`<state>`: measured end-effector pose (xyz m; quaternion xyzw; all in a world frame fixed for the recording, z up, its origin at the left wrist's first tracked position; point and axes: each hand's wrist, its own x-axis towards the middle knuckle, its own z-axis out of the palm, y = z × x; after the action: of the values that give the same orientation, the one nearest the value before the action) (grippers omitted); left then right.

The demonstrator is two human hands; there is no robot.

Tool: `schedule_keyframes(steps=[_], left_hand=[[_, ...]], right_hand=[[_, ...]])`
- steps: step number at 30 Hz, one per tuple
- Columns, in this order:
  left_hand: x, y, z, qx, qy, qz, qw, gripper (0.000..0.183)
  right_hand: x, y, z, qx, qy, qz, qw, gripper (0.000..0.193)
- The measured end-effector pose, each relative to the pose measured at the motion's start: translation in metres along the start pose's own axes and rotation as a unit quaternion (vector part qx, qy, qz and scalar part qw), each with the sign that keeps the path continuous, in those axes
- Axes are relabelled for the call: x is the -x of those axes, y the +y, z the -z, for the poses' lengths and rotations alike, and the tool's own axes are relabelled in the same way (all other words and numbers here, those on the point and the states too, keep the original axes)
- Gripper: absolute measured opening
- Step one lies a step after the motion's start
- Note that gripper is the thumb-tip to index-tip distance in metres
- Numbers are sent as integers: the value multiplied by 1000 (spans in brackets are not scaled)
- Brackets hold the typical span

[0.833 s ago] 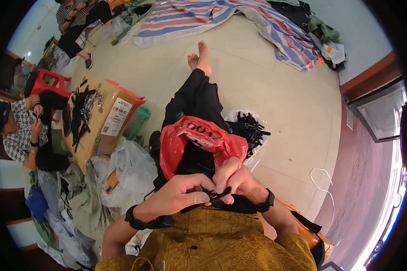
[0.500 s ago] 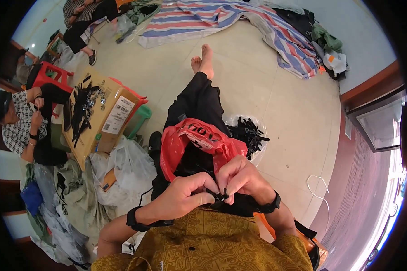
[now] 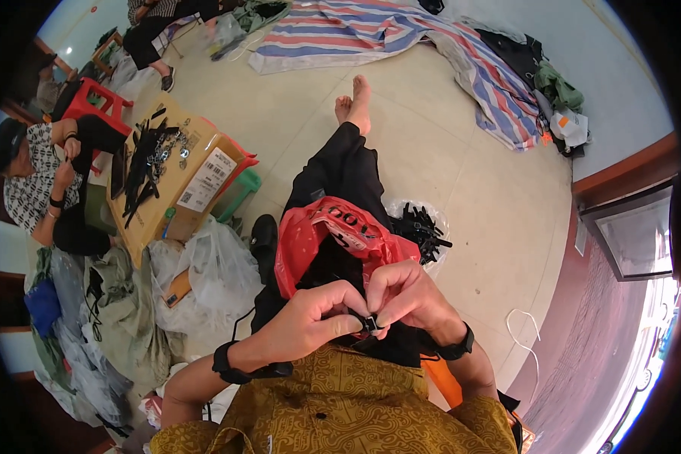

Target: Manually assembling or sorting small black shoe components from a bag while sitting on the floor.

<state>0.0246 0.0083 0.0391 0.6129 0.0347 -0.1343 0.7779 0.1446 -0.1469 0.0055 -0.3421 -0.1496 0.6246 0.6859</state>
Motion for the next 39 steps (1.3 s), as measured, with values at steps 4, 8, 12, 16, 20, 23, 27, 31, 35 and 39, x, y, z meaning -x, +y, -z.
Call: schedule_keyframes(steps=[4, 8, 12, 16, 20, 23, 27, 31, 35, 39], left_hand=[[3, 4, 1, 67, 3, 33, 997, 9], [4, 5, 3, 73, 1, 88, 993, 9], [4, 2, 2, 110, 10, 107, 988, 9], [4, -5, 0, 149, 12, 86, 985, 8], [6, -12, -2, 196, 38, 58, 978, 7], [6, -9, -3, 211, 39, 52, 975, 8], [5, -6, -2, 177, 46, 40, 982, 9], [8, -8, -7, 227, 48, 47, 972, 8], [3, -9, -13, 308, 46, 48, 949, 8], [-3, -6, -13, 243, 86, 25, 966, 9]], right_hand=[[1, 0, -5, 20, 15, -8, 1000, 14], [2, -1, -9, 87, 23, -3, 996, 21], [3, -3, -14, 131, 46, 5, 990, 21], [4, 0, -22, 145, 53, 36, 987, 20], [4, 5, -32, 173, 98, 108, 974, 19], [2, 3, -26, 189, 69, 140, 970, 19], [0, -10, -14, 197, -1, 65, 978, 23], [-3, -19, -27, 198, -2, 5, 980, 24], [1, -18, -36, 285, 30, 88, 954, 22], [1, -20, -34, 551, 88, 288, 779, 23]])
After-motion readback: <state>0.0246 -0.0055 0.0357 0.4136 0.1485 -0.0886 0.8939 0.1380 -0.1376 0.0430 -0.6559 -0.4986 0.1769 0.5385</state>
